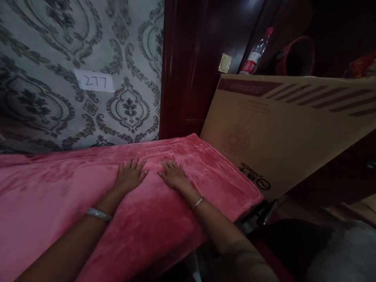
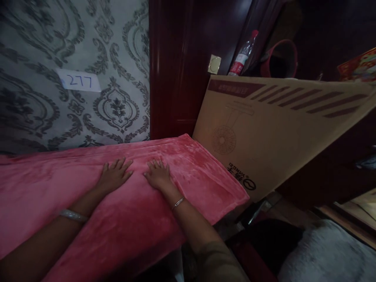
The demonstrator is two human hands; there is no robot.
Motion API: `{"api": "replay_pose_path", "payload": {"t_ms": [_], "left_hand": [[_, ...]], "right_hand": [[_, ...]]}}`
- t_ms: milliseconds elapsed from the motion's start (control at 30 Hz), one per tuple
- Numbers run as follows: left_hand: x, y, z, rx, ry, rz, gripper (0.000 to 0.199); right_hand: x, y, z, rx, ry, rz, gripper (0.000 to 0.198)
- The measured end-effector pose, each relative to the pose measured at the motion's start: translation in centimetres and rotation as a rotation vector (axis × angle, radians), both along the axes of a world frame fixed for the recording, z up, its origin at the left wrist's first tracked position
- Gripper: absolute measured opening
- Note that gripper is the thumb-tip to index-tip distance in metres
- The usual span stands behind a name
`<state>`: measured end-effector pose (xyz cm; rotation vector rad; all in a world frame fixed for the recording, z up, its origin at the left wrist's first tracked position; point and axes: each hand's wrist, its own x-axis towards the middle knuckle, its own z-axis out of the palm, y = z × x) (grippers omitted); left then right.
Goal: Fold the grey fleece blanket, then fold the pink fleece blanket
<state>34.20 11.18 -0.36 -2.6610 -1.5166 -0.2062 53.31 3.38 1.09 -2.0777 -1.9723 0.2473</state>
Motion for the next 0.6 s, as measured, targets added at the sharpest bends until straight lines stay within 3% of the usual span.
{"api": "replay_pose_path", "payload": {"t_ms": [133, 200, 433, 600], "left_hand": [[-0.2, 0.0, 0.1, 0.009, -0.021, -0.004, 0.063], [-0.2, 0.0, -0.1, 0.017, -0.025, -0.003, 0.063], [-0.6, 0.4, 0.2, -0.054, -0.032, -0.047, 0.065], [-4.6, 2.3, 1.2, -0.099, 0.018, 0.103, 0.068]], "right_hand": [[-1.8, 2.8, 3.2, 0.053, -0.100, -0.035, 0.039], [-2.4, 4.2, 3.4, 0.126, -0.083, -0.037, 0.039], [-1.5, 6.4, -2.0, 0.064, 0.072, -0.110, 0.059], [-0.9, 7.0, -2.6, 0.024, 0.078, -0.088, 0.062]]}}
